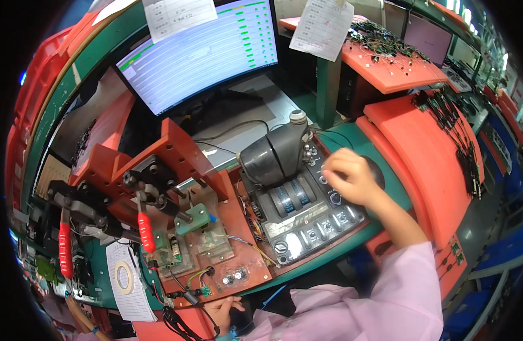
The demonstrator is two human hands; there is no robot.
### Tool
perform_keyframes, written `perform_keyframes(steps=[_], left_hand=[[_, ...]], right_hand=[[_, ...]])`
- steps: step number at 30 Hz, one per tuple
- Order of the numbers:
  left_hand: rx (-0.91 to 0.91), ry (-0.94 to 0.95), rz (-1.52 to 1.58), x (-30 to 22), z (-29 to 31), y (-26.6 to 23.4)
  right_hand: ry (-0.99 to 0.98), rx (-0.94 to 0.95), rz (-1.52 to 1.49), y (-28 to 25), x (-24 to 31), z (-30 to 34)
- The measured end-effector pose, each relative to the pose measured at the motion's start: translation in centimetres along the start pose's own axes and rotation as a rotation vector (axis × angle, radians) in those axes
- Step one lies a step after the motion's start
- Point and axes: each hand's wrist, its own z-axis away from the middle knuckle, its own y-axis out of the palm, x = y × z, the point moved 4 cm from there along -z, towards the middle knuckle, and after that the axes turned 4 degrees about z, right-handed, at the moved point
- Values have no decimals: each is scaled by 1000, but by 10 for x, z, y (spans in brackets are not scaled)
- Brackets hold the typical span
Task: The worker is seen assembling electronic components onto a circuit board and then placing the board into a testing fixture to verify functionality.
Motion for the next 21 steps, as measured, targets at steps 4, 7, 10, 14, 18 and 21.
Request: perform_keyframes(steps=[4, 7, 10, 14, 18, 21], left_hand=[[-6, -5, -14, -3, 1, -1], [-19, -6, -11, -1, 3, 0], [12, -17, -14, 0, 0, 0], [-25, -24, -12, -2, 4, 0], [-44, -17, -2, -1, 5, -1], [-47, -11, 8, 1, 5, -1]], right_hand=[[129, -45, 701, -29, -24, 56], [262, -11, 816, -37, -39, 83], [439, 64, 678, -33, -54, 97], [439, 44, 698, -26, -58, 92], [417, 44, 728, -25, -56, 89], [398, 53, 755, -24, -56, 90]])
